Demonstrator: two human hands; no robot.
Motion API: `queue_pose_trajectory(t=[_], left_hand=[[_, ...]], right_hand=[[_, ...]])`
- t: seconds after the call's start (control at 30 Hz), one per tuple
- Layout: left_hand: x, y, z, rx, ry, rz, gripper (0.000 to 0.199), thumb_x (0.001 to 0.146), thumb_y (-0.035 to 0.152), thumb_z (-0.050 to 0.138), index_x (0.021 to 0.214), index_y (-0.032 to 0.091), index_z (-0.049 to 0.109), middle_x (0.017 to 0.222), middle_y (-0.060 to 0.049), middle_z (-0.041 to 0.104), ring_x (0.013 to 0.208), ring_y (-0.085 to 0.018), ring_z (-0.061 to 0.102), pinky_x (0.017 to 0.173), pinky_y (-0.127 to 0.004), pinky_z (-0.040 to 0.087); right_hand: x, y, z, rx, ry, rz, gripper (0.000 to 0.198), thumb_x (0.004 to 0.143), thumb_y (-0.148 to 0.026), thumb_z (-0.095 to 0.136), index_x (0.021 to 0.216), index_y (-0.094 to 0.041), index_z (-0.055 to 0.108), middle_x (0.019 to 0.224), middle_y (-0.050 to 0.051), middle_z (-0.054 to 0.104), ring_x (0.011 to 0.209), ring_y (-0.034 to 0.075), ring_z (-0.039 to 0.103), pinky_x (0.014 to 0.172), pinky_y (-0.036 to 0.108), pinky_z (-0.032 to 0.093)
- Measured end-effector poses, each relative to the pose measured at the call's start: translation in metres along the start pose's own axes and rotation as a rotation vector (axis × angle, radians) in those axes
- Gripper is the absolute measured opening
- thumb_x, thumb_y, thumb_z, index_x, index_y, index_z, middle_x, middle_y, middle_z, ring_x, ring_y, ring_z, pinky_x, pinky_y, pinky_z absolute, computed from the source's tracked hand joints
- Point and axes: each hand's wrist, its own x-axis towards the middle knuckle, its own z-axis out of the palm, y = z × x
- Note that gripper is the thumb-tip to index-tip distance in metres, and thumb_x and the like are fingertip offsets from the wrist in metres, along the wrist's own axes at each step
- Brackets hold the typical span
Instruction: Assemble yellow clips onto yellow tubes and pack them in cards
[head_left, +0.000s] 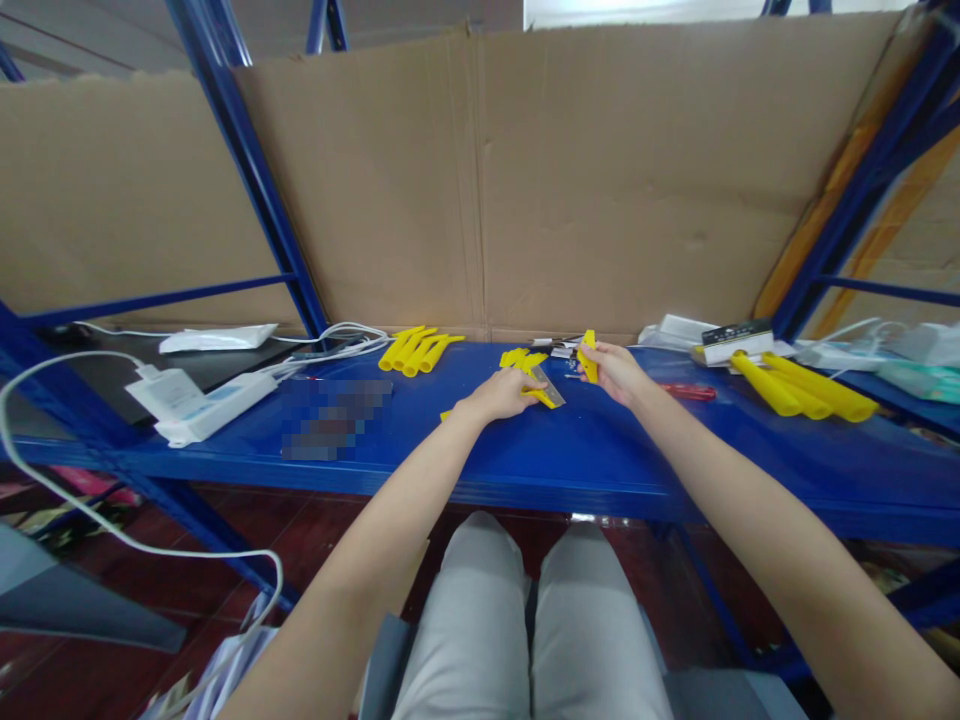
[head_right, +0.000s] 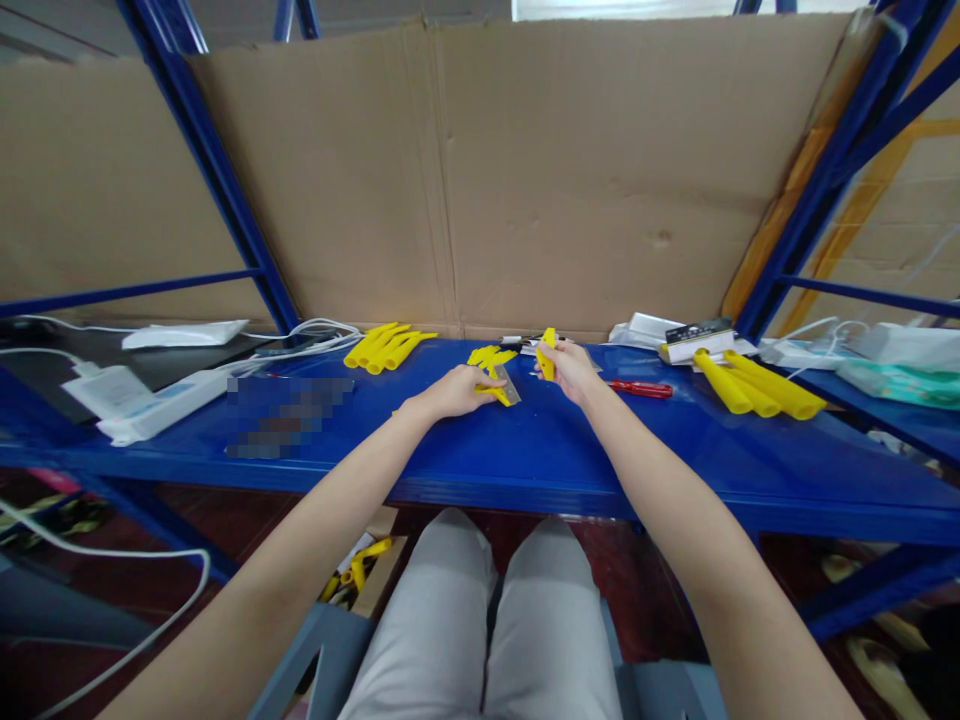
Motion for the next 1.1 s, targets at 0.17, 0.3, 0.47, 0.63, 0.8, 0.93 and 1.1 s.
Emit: queue_pose_trajectory(t=[0.17, 0.3, 0.47, 0.63, 0.8, 0.93, 1.1], left_hand=[[0.000, 0.000, 0.001, -0.002, 0.011, 0.022, 0.032, 0.083, 0.017, 0.063, 0.113, 0.023, 0.071, 0.114, -0.005, 0.071, 0.101, -0.021, 0.067, 0.088, -0.030, 0.050], [0.000, 0.000, -0.001, 0.006, 0.010, 0.044, 0.031, 0.083, 0.016, 0.063, 0.111, 0.025, 0.072, 0.110, -0.003, 0.073, 0.097, -0.020, 0.068, 0.085, -0.029, 0.050], [0.000, 0.001, -0.001, 0.025, 0.024, 0.048, 0.030, 0.084, 0.017, 0.061, 0.110, 0.024, 0.072, 0.111, -0.004, 0.072, 0.098, -0.020, 0.068, 0.087, -0.029, 0.049], [0.002, 0.001, 0.001, 0.028, 0.016, 0.042, 0.030, 0.084, 0.016, 0.060, 0.111, 0.022, 0.072, 0.113, -0.005, 0.072, 0.102, -0.022, 0.066, 0.092, -0.031, 0.048], [0.003, 0.001, 0.002, 0.024, 0.026, 0.086, 0.028, 0.084, 0.017, 0.061, 0.109, 0.024, 0.072, 0.110, -0.003, 0.073, 0.102, -0.021, 0.066, 0.094, -0.030, 0.046], [0.003, 0.003, 0.001, 0.030, 0.017, 0.100, 0.027, 0.084, 0.016, 0.060, 0.107, 0.024, 0.073, 0.107, -0.003, 0.073, 0.097, -0.020, 0.067, 0.089, -0.030, 0.048], [0.003, 0.003, 0.000, 0.009, 0.033, 0.112, 0.027, 0.084, 0.016, 0.062, 0.107, 0.024, 0.073, 0.105, -0.003, 0.074, 0.095, -0.019, 0.068, 0.087, -0.029, 0.049]], right_hand=[[0.004, -0.003, 0.015, -0.165, -0.005, 0.125, 0.020, 0.090, -0.003, 0.045, 0.076, -0.015, 0.054, 0.054, -0.001, 0.057, 0.044, 0.009, 0.053, 0.046, 0.020, 0.049], [0.006, -0.003, 0.028, -0.135, -0.076, 0.143, 0.019, 0.085, 0.002, 0.047, 0.081, -0.014, 0.056, 0.055, -0.001, 0.058, 0.048, 0.010, 0.057, 0.055, 0.023, 0.054], [0.009, 0.010, 0.027, -0.140, -0.061, 0.088, 0.018, 0.079, 0.001, 0.060, 0.071, -0.015, 0.062, 0.058, -0.001, 0.063, 0.053, 0.009, 0.058, 0.055, 0.019, 0.048], [0.005, 0.016, 0.019, -0.075, -0.185, 0.159, 0.015, 0.081, -0.006, 0.061, 0.070, -0.016, 0.062, 0.060, 0.000, 0.064, 0.055, 0.010, 0.058, 0.057, 0.020, 0.048], [0.001, 0.017, 0.018, -0.087, -0.166, 0.174, 0.019, 0.086, -0.010, 0.057, 0.067, -0.016, 0.058, 0.051, -0.003, 0.055, 0.047, 0.008, 0.049, 0.052, 0.018, 0.044], [0.001, 0.019, 0.019, -0.137, -0.206, 0.218, 0.021, 0.087, -0.014, 0.058, 0.066, -0.017, 0.054, 0.046, -0.005, 0.046, 0.040, 0.006, 0.039, 0.045, 0.016, 0.039], [0.000, 0.020, 0.019, -0.173, -0.231, 0.250, 0.027, 0.090, -0.019, 0.054, 0.063, -0.017, 0.049, 0.044, -0.006, 0.039, 0.038, 0.005, 0.032, 0.037, 0.015, 0.027]])
